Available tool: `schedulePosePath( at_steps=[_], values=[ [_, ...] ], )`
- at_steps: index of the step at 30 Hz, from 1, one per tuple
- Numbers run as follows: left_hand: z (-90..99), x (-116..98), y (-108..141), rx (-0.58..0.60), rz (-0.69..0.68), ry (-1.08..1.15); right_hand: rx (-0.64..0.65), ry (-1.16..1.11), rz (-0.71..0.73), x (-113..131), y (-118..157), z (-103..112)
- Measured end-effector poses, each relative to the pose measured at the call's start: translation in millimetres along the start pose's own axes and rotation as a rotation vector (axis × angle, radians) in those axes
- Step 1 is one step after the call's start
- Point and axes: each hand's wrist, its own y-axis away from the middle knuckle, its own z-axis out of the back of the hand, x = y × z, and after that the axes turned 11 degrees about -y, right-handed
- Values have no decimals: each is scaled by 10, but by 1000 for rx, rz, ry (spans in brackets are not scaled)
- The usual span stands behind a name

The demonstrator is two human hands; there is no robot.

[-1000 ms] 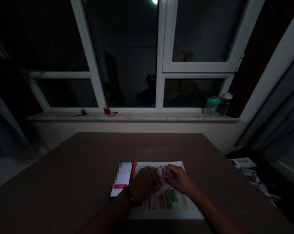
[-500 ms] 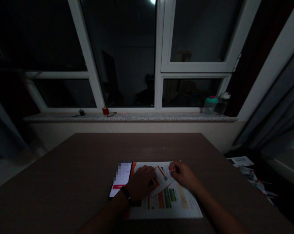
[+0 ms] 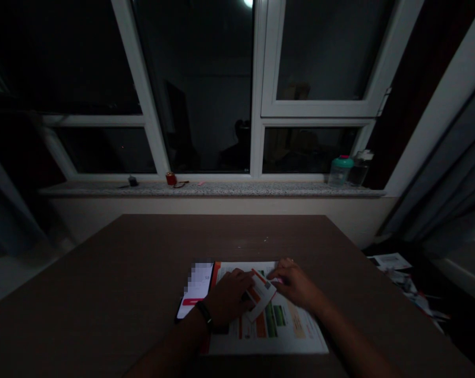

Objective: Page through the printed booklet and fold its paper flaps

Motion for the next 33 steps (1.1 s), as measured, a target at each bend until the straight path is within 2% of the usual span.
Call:
schedulePosePath(
  at_steps=[5, 11, 21, 33],
  values=[
    [24, -2, -9, 41, 11, -1, 9, -76, 50, 41, -11, -32],
    [-71, 48, -7, 27, 19, -21, -17, -79, 28, -15, -24, -132],
    [-38, 16, -6, 19, 11, -3, 47, -84, 20, 31, -5, -89],
    [-49, 17, -13, 5, -4, -2, -14, -94, 2, 140, -32, -175]
  ],
)
